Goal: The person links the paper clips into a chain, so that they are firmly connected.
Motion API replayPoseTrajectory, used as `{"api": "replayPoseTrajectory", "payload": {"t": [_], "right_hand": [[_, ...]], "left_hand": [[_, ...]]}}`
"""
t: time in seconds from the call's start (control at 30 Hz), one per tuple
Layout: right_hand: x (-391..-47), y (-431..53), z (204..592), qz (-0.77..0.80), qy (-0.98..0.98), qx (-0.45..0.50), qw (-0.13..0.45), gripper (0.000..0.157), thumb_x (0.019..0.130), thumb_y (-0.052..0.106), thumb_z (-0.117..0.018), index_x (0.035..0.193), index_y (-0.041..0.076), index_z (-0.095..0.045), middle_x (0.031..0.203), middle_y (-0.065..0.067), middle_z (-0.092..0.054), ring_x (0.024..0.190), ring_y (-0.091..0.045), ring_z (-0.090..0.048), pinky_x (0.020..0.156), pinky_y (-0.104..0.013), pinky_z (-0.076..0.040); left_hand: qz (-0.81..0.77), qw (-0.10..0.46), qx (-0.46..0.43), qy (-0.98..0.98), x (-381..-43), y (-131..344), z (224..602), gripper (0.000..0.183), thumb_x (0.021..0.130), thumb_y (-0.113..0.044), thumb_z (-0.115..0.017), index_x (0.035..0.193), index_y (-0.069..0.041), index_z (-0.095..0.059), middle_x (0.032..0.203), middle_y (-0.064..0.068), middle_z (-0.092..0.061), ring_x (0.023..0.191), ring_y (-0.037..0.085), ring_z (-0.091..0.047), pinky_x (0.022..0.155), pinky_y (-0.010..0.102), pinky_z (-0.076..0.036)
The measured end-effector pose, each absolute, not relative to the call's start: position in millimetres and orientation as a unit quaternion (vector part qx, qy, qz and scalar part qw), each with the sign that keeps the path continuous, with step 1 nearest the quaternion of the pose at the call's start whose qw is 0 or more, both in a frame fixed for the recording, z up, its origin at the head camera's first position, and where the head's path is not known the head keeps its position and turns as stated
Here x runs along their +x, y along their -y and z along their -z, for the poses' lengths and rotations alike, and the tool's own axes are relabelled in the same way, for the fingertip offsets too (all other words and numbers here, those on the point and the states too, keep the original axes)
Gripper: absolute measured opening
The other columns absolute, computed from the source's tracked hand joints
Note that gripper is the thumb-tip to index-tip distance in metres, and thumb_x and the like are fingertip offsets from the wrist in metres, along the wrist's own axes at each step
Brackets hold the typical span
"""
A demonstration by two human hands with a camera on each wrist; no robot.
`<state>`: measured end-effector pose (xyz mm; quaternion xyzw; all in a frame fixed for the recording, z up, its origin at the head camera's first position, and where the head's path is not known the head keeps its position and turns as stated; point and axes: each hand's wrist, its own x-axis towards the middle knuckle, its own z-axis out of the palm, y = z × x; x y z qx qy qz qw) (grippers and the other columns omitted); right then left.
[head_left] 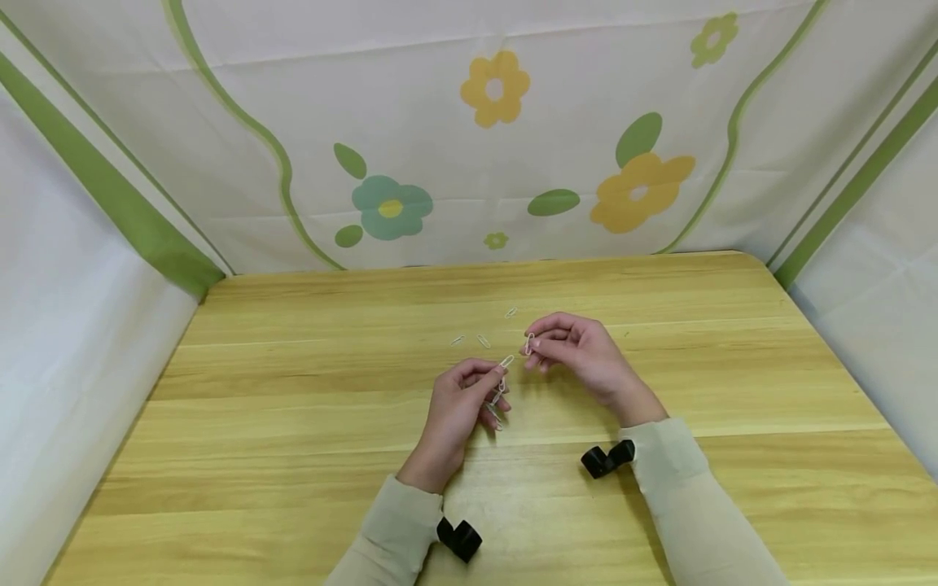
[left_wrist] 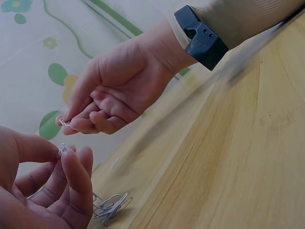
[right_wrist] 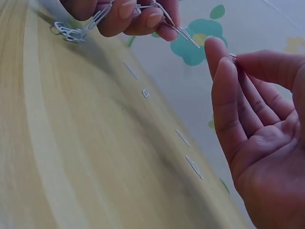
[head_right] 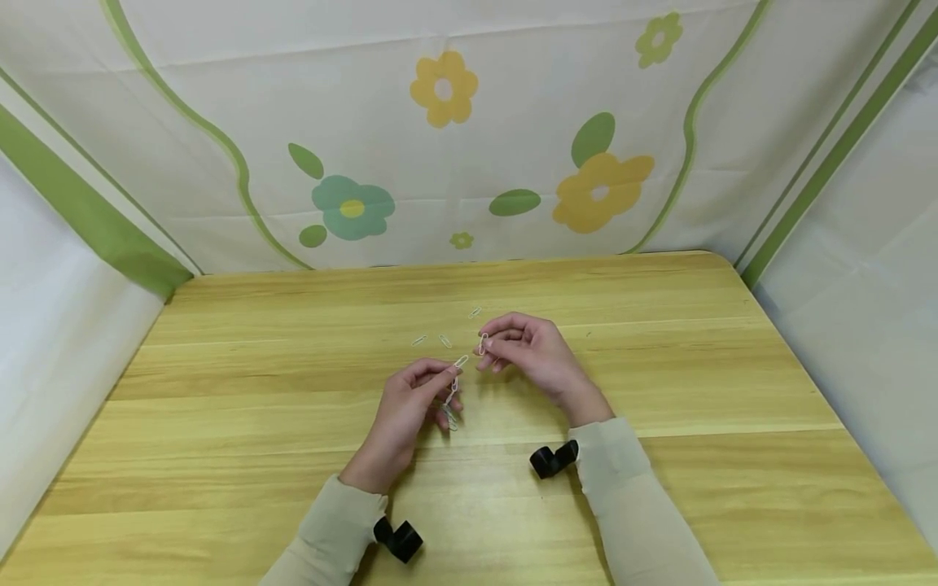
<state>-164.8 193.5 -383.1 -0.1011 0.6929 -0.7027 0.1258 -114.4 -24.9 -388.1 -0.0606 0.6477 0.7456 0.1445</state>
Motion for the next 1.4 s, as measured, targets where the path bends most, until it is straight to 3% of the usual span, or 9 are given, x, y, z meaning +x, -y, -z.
{"api": "replayPoseTrajectory", "payload": {"t": [0.23, 0.57, 1.17, 1.4], "right_hand": [[-165, -191, 384, 0.658, -0.737, -0.097, 0.122, 0.023, 0.104, 0.005, -0.069, 0.123, -0.008, -0.065, 0.099, -0.005, -0.076, 0.077, -0.014, -0.074, 0.072, -0.030, -0.063], [-161, -182, 380, 0.621, -0.768, -0.112, 0.105, 0.021, 0.104, 0.010, -0.072, 0.120, -0.003, -0.069, 0.103, -0.031, -0.073, 0.072, -0.016, -0.072, 0.069, -0.031, -0.061], [-159, -173, 382, 0.581, -0.796, -0.132, 0.108, 0.017, 0.103, 0.010, -0.073, 0.118, 0.002, -0.074, 0.100, -0.023, -0.075, 0.075, -0.024, -0.074, 0.061, -0.030, -0.058], [-159, -173, 384, 0.549, -0.818, -0.141, 0.095, 0.014, 0.102, 0.016, -0.075, 0.115, 0.011, -0.078, 0.100, -0.015, -0.077, 0.079, -0.027, -0.069, 0.063, -0.028, -0.055]], "left_hand": [[-0.749, 0.147, -0.061, -0.643, -114, 26, 388, 0.027, 0.105, -0.020, -0.073, 0.121, 0.002, -0.071, 0.088, 0.003, -0.073, 0.067, 0.011, -0.071, 0.052, 0.023, -0.055], [-0.759, 0.152, -0.065, -0.630, -116, 26, 390, 0.026, 0.105, -0.019, -0.071, 0.120, 0.003, -0.071, 0.086, 0.002, -0.073, 0.068, 0.012, -0.074, 0.053, 0.024, -0.055], [-0.761, 0.127, -0.079, -0.632, -116, 28, 391, 0.023, 0.105, -0.017, -0.071, 0.119, 0.001, -0.072, 0.090, 0.002, -0.072, 0.072, 0.012, -0.076, 0.055, 0.022, -0.056], [-0.768, 0.117, -0.096, -0.622, -117, 29, 391, 0.022, 0.105, -0.017, -0.072, 0.119, 0.000, -0.073, 0.095, 0.006, -0.075, 0.073, 0.013, -0.075, 0.054, 0.023, -0.055]]}}
